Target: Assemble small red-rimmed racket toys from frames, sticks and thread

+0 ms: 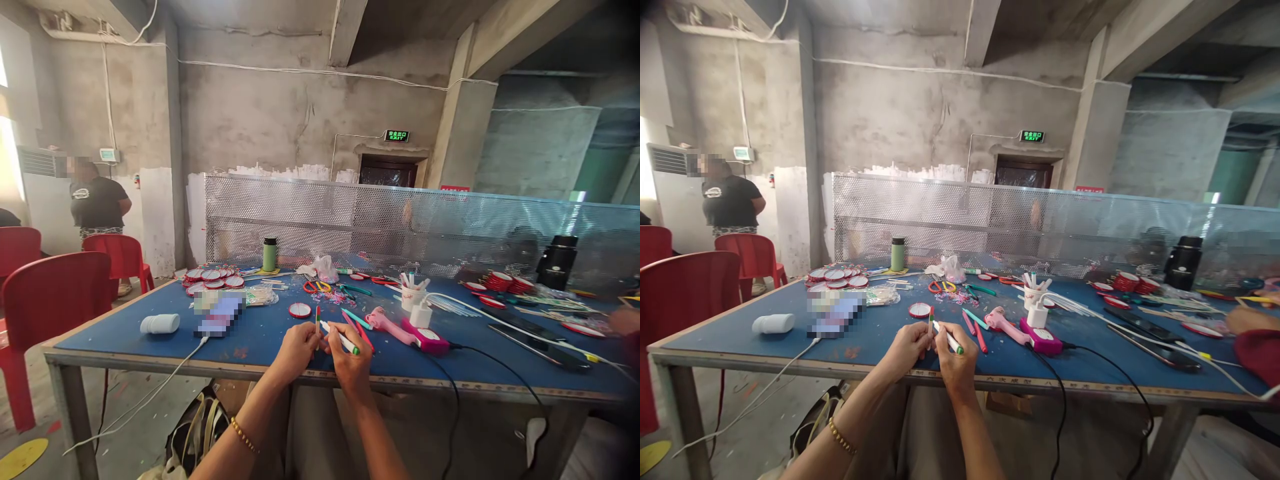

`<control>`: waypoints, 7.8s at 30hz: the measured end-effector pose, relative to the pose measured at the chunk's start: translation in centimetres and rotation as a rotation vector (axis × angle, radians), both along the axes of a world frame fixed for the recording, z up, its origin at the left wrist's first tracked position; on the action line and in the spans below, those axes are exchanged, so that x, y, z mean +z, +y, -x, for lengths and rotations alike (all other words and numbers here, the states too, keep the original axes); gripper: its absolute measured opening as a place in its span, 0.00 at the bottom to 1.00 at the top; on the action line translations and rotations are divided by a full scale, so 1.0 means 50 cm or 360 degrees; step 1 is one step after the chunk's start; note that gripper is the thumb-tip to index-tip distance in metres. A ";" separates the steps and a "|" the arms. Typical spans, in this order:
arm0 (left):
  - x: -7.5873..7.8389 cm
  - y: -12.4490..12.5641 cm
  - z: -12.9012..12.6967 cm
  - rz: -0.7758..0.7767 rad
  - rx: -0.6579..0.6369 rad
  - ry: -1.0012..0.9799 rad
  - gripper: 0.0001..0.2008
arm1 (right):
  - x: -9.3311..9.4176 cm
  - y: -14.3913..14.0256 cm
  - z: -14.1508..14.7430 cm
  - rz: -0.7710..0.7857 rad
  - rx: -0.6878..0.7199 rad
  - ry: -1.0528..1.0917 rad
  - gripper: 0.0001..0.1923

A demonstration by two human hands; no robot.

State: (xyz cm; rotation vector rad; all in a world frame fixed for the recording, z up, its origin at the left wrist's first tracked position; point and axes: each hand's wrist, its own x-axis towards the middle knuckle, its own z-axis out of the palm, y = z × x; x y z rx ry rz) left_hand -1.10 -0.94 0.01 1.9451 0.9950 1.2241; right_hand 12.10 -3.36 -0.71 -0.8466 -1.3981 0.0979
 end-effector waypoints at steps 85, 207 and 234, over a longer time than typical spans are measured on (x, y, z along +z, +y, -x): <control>0.009 -0.008 0.001 -0.0007 -0.0014 0.0017 0.14 | 0.000 -0.002 0.000 -0.0011 -0.0018 -0.0050 0.11; 0.002 -0.002 0.001 -0.0015 -0.0011 0.0023 0.16 | 0.001 -0.005 -0.001 -0.0002 -0.0008 -0.0024 0.11; 0.008 -0.006 0.000 0.0006 -0.0013 0.0004 0.13 | 0.001 -0.007 0.000 -0.0022 -0.0031 0.0012 0.10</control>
